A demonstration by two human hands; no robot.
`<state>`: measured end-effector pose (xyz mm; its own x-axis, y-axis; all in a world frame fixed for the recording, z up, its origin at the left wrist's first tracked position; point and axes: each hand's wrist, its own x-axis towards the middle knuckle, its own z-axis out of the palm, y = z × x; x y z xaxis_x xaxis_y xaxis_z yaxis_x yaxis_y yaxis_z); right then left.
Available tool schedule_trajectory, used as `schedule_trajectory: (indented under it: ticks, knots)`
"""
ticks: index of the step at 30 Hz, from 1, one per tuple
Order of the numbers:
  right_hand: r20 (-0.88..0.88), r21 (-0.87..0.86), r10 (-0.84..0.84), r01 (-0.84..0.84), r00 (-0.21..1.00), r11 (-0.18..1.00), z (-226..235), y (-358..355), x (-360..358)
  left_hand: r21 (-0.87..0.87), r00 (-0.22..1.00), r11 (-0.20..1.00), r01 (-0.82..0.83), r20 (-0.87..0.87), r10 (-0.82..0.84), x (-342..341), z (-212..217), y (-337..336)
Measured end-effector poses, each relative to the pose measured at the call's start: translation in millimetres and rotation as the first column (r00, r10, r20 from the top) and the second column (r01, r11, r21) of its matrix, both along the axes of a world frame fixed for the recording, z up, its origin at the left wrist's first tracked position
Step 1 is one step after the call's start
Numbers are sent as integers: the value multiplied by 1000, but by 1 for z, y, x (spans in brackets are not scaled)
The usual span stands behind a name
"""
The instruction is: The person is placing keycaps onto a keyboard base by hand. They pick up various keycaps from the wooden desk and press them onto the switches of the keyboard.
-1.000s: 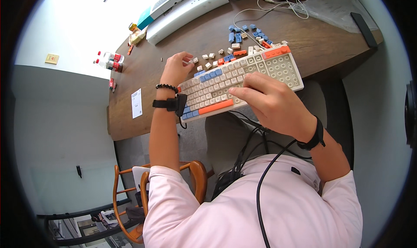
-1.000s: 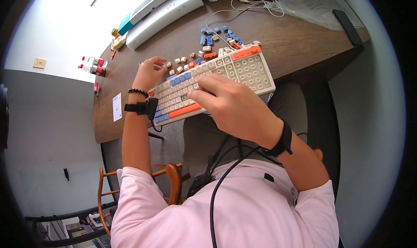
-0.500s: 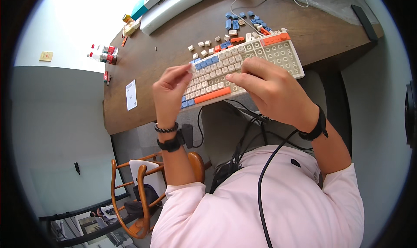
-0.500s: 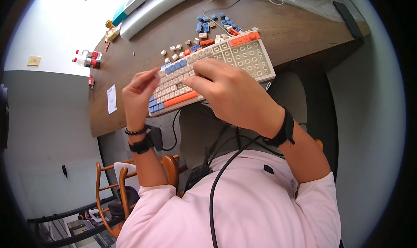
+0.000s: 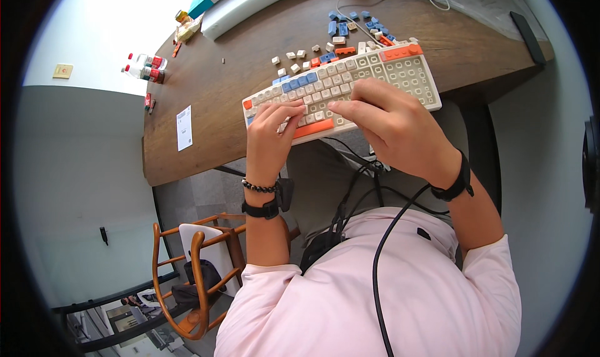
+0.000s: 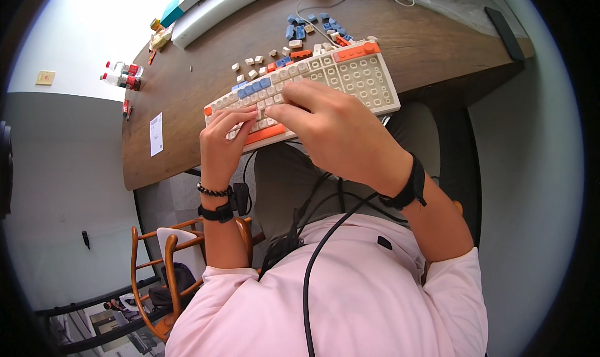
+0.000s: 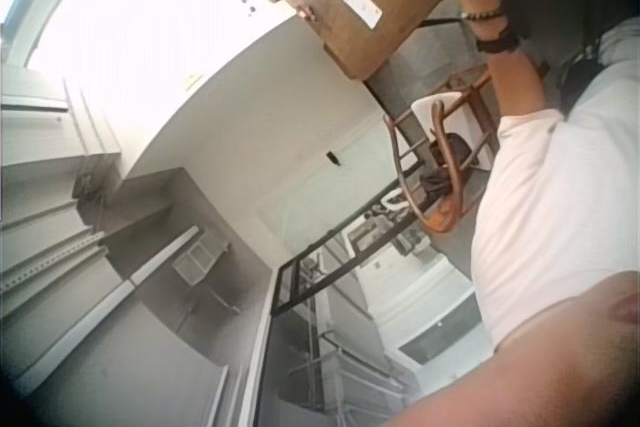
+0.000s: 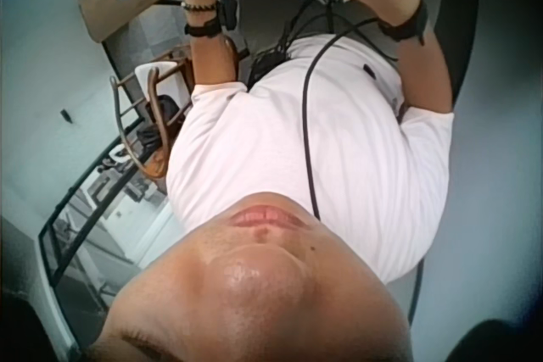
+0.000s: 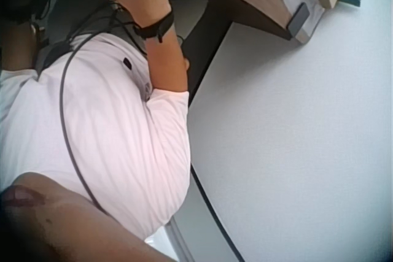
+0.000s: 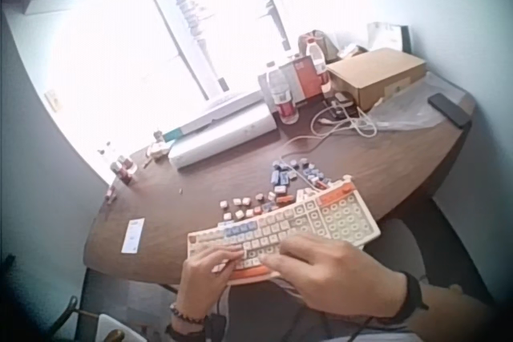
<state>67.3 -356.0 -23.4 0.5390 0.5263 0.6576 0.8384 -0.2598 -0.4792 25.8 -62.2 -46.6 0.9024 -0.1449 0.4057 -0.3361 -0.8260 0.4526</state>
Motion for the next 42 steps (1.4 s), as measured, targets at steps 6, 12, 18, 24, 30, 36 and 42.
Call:
schedule_trajectory:
  ticks: [6,12,18,24,30,36,42]
  knots:
    - [-8,-6,2,-2,1000,1000,-1,1,1,32,1000,999,-6,14,6,-1,0,-3]
    - [-5,-10,-7,7,1000,1000,-2,1,1,66,999,998,-17,34,14,-5,2,-3]
    - [-16,-7,-1,1,1000,1000,-2,1,1,74,997,995,-70,37,68,-10,1,-14]
    - [-21,-8,8,-8,1000,1000,-3,1,1,104,999,994,-38,38,35,-11,3,-15]
    - [-10,-11,0,0,1000,1000,-2,1,1,137,998,990,-39,60,31,-13,4,-18]
    - [0,48,-4,4,1000,999,-3,3,1,10,998,998,-62,1,62,-4,-5,-13]
    - [10,52,-5,4,1000,999,-5,3,3,38,998,999,-30,48,28,-3,-3,-14]
